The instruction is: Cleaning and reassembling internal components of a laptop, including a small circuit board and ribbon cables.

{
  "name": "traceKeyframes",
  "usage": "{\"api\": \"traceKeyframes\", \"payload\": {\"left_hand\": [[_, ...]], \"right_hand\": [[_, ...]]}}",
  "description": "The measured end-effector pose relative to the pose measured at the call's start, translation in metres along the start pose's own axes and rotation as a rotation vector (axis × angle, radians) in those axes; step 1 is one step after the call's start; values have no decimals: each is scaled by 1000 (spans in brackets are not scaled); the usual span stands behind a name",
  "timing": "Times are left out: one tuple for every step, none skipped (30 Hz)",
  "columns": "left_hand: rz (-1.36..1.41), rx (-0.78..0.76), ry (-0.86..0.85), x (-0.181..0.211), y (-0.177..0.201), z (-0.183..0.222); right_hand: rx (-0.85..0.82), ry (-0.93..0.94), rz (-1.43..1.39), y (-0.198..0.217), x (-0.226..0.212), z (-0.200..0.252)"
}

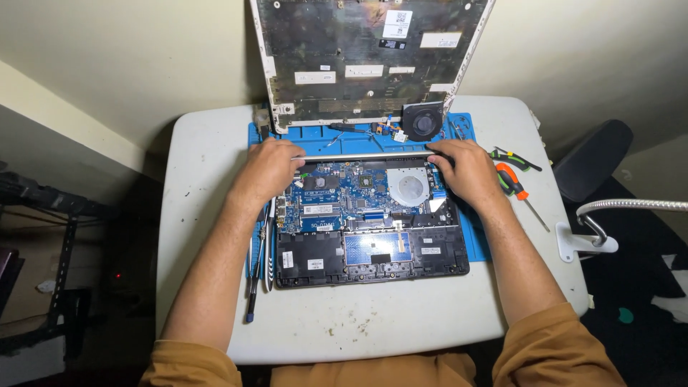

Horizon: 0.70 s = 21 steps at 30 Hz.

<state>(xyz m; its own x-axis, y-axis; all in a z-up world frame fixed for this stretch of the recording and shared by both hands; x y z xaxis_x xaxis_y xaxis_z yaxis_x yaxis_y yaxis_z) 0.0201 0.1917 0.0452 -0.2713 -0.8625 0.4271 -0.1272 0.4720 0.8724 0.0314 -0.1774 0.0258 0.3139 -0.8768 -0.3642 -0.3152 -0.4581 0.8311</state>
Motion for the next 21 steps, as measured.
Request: {"api": "traceKeyframes", "payload": {"left_hand": [[2,-3,0,-3,-5,0],[12,21,-26,-6,-8,0],[17,49,-51,-9,-10,-2],[16,50,-51,-11,-13,-2],[30,61,-34,-13,-17,-2],[44,71,-17,-15,-22,-1],[44,71,-18,-11,-18,-1],[2,72,-36,-7,-13,-1],[-39,66,-47,-2,-10,4],[-37,59,-43,-1,-8,8],[-43,75,-57,0,-6,9],[-48,90,-72,0,-3,9],[-48,90,-72,1,-2,14],[24,183,-109,2,1,18],[97,273,-143,3,3,23],[99,270,-140,10,12,32],[173,283,-95,17,20,39],[248,295,-50,24,28,47],[254,294,-55,25,30,58],[249,345,-4,24,32,70],[247,391,47,24,34,81]], "right_hand": [[-2,-3,2,0,0,2],[2,18,3,0,-1,4],[10,42,1,-1,-3,3],[11,43,1,-4,-1,3],[12,56,29,-7,2,5],[13,68,58,-10,5,7],[14,68,58,-10,5,6],[9,68,64,-10,5,5],[-3,66,67,-11,5,8],[-10,63,65,-8,3,11],[15,68,16,-5,2,10],[41,72,-34,-2,1,9],[41,73,-34,-2,3,11],[120,85,-96,-1,5,14],[194,94,-158,0,7,18],[190,92,-157,2,8,23],[247,19,-204,6,11,28],[304,-55,-249,11,14,32],[307,-57,-243,13,19,38],[293,-140,-245,16,26,43],[280,-227,-246,19,32,49]]}}
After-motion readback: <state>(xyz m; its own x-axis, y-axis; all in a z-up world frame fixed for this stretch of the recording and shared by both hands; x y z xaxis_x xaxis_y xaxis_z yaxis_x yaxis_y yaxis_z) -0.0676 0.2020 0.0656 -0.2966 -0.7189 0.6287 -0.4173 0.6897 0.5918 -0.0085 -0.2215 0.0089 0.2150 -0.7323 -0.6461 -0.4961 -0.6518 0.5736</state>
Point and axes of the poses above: each hand's wrist, its own z-axis away from the middle knuckle, its own y-axis out of the back of the hand, x = y × z, the point moved 2 cm from there along -z, towards the middle knuckle, and after that the axes turned 15 degrees about x, right-handed, at the moved point
